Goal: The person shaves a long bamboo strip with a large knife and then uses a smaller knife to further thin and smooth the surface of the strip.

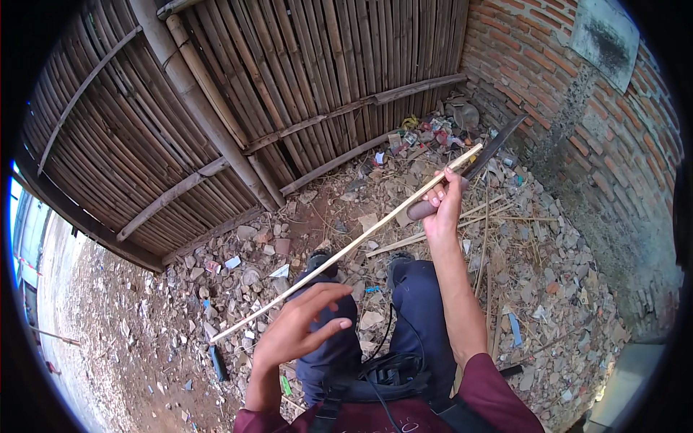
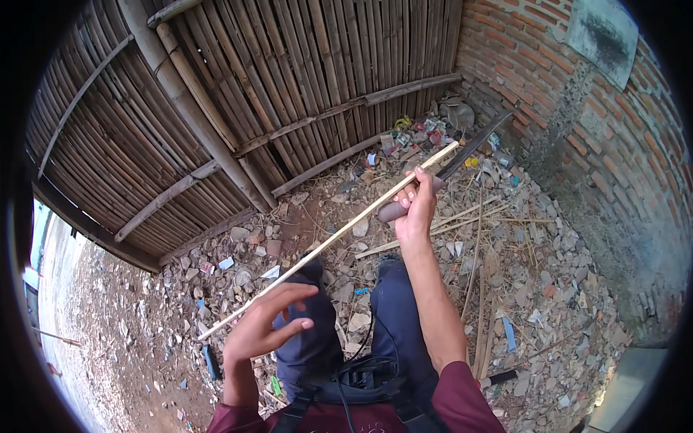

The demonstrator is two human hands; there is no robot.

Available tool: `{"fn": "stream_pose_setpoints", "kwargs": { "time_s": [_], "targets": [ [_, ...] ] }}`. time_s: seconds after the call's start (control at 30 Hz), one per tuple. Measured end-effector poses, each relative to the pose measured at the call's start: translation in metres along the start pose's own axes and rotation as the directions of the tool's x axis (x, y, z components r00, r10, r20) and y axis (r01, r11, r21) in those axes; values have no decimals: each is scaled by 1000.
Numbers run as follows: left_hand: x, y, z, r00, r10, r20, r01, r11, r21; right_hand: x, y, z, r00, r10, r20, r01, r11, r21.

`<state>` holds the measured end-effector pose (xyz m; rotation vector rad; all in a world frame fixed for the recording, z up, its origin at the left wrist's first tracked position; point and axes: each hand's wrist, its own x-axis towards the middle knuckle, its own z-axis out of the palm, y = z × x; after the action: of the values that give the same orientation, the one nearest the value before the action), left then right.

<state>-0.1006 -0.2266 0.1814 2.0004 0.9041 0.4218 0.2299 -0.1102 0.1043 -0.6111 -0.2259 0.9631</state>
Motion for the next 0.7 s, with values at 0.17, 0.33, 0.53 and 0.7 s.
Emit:
{"fn": "stream_pose_setpoints", "kwargs": {
  "time_s": [0.17, 0.33, 0.53, 0.7],
  "targets": [
    [-59, -16, -19, 779, 141, -610, 97, 935, 341, 1, -3, -7, 993, -6, 115, 1, 999, 45],
    [-74, -169, -37, 912, -2, -410, 243, 808, 537, 6, -12, -8, 980, -24, 200, 10, 998, 69],
    [-100, -244, -22, 942, -291, -167, 328, 902, 280, 10, -24, 6, 982, -55, 181, 52, 998, 22],
    [-102, -206, -35, 953, -248, -173, 281, 938, 203, 25, -39, -1, 979, -87, 184, 94, 995, -28]
  ]
}}
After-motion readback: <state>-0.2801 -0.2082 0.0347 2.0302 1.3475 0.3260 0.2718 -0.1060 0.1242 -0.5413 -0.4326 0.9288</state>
